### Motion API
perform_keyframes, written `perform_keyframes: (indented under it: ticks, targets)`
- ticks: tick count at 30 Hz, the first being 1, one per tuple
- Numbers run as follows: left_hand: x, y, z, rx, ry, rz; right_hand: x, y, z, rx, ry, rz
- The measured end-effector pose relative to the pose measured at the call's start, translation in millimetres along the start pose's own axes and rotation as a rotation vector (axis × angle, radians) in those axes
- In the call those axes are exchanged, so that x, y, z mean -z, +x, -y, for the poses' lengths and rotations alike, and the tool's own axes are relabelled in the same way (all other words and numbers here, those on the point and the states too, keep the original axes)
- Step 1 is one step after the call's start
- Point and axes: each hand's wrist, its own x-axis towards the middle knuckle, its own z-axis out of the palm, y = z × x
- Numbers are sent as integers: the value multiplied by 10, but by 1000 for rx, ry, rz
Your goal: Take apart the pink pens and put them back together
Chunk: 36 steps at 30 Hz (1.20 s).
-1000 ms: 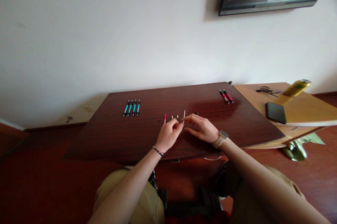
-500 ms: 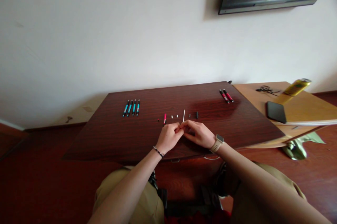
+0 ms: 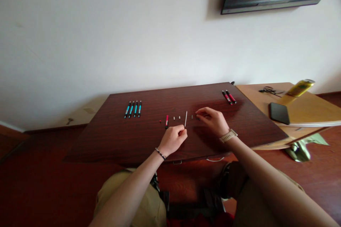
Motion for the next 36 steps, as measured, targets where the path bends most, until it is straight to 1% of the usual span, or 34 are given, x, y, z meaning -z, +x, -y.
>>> perform_keyframes:
  ticks: [3,7,11,15,28,36]
  targets:
    - [-30,-6,13,-8,2,19,114,73,-207,-69,-38,-70]
    - [-70,-18,0,-23,47,43,205,93,-422,-150,-195,-31]
    - [-94,-30,-31,-37,121,58,220,77,-525,-211,-326,-4]
    - [-89,-37,-70,-47,163,72,199,85,-563,-284,-384,8]
    - [-92,-52,-75,-118,290,82,176,104,-634,-270,-334,115]
    - [-92,-92,-51,-149,360,78,187,87,-593,-306,-361,105]
